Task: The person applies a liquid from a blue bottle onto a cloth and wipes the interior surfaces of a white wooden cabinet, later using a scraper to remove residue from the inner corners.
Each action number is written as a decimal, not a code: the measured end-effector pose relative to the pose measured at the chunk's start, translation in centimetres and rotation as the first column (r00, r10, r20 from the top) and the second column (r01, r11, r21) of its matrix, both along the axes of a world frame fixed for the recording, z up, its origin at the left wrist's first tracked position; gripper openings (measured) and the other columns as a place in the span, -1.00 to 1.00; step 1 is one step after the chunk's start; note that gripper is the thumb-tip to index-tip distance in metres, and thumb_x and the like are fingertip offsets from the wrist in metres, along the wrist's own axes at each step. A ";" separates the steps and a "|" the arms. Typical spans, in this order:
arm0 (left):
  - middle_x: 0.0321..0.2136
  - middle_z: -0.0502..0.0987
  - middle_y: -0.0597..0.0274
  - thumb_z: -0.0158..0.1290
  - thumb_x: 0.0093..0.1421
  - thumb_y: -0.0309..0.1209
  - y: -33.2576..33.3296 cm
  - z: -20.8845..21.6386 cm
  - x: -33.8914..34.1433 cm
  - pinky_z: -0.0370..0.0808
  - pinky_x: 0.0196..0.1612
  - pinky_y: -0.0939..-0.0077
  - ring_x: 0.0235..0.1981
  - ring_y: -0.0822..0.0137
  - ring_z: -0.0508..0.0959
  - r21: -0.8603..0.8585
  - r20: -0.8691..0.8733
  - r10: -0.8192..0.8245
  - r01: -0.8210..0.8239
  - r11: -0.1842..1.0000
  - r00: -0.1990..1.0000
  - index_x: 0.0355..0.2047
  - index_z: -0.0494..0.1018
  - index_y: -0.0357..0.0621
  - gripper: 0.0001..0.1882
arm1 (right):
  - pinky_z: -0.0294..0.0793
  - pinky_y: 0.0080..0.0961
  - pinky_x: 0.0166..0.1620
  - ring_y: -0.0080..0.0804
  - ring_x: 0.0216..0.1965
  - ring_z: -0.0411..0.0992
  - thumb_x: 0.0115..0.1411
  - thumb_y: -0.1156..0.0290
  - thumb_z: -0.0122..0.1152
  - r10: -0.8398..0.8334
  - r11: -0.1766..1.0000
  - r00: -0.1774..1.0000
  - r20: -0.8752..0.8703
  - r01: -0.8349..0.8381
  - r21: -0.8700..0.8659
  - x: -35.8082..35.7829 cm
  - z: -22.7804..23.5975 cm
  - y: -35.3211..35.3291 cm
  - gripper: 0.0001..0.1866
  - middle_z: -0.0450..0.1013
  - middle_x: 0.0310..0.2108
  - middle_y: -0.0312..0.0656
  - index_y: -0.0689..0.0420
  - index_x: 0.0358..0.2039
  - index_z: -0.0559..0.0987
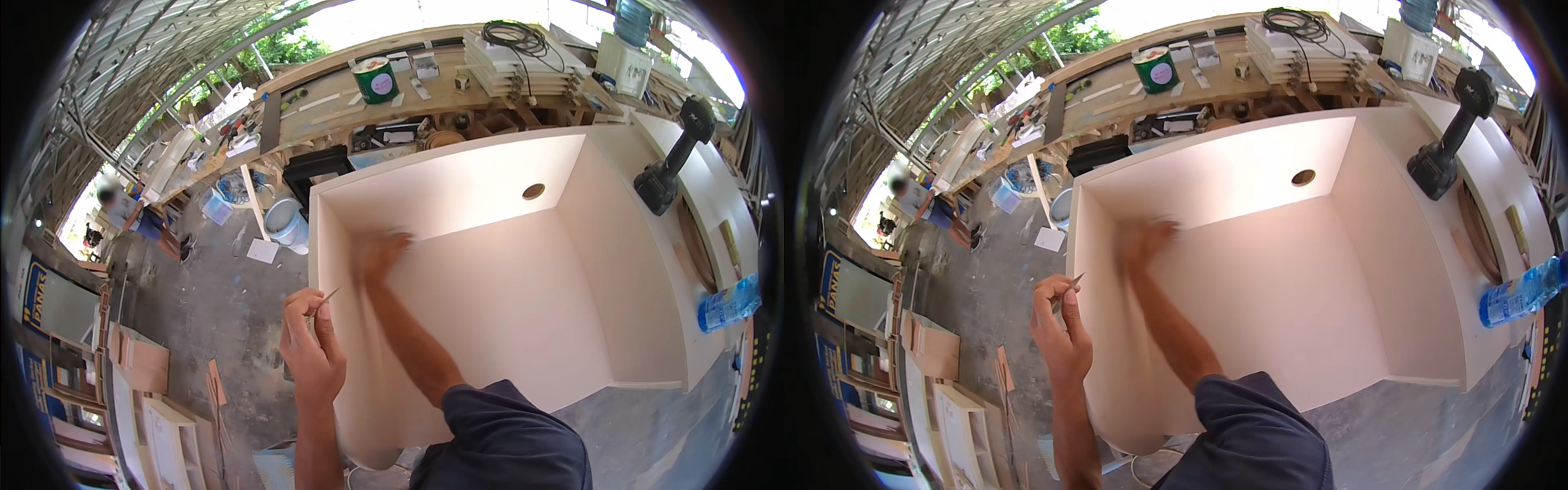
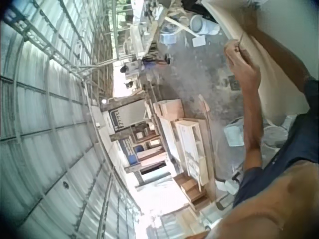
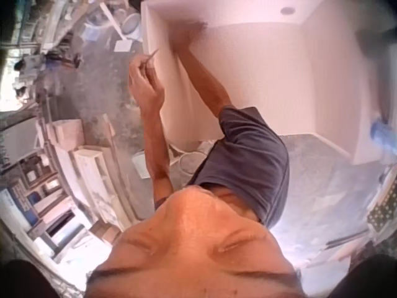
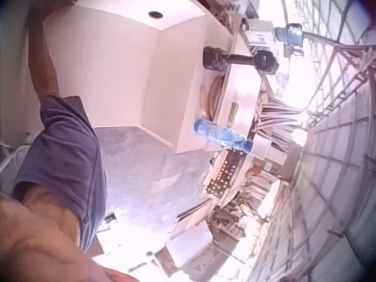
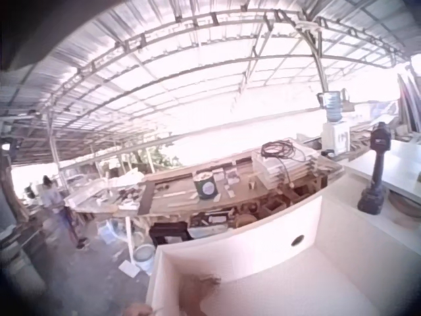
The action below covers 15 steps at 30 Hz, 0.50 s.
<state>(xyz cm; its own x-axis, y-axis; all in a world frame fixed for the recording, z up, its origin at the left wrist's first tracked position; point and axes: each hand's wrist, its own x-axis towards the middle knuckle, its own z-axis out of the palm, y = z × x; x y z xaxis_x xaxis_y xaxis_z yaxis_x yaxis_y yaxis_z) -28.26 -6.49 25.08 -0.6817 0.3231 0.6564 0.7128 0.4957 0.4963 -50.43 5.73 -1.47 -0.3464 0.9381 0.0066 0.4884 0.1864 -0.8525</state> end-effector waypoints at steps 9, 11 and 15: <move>-0.26 0.55 0.02 -0.06 0.39 -0.50 -4.3 0.8 0.7 0.49 -0.16 0.36 -0.29 0.20 0.56 -0.043 -0.031 0.117 -0.118 0.992 0.993 -0.20 0.35 -0.28 -0.92 | -0.17 -0.15 0.44 0.10 0.51 -0.31 0.20 0.37 0.12 -0.350 0.630 0.665 -0.659 -0.354 -0.692 2.1 9.4 -4.6 -0.05 -0.33 0.49 0.22 0.27 0.46 -0.19; -0.25 0.54 0.02 -0.06 0.39 -0.50 -1.2 0.7 0.3 0.49 -0.16 0.36 -0.28 0.21 0.57 -0.036 -0.034 0.041 -0.042 0.998 0.999 -0.19 0.35 -0.28 -0.92 | -0.24 -0.06 0.46 0.15 0.51 -0.38 0.21 0.35 0.11 -0.258 0.814 0.830 -0.495 -0.089 -0.574 -0.7 6.3 -1.3 -0.06 -0.40 0.49 0.26 0.27 0.46 -0.19; -0.22 0.54 0.03 -0.06 0.39 -0.49 0.6 -1.0 -0.7 0.50 -0.17 0.36 -0.29 0.24 0.58 -0.005 0.008 -0.034 0.034 0.999 0.999 -0.18 0.36 -0.28 -0.91 | -0.12 0.09 0.43 0.43 0.44 -0.21 0.18 0.27 0.15 -0.289 0.765 0.830 -0.478 -0.101 -0.637 -1.2 5.2 0.2 -0.16 -0.17 0.44 0.36 0.30 0.40 0.10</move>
<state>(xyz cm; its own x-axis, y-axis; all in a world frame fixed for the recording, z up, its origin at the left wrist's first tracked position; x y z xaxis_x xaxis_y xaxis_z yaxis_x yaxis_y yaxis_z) -28.93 -5.94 24.04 -0.6754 0.3496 0.6493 0.7254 0.4736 0.4995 -51.59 5.97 3.75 -0.3781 0.8211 -0.4277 -0.0819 -0.4898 -0.8680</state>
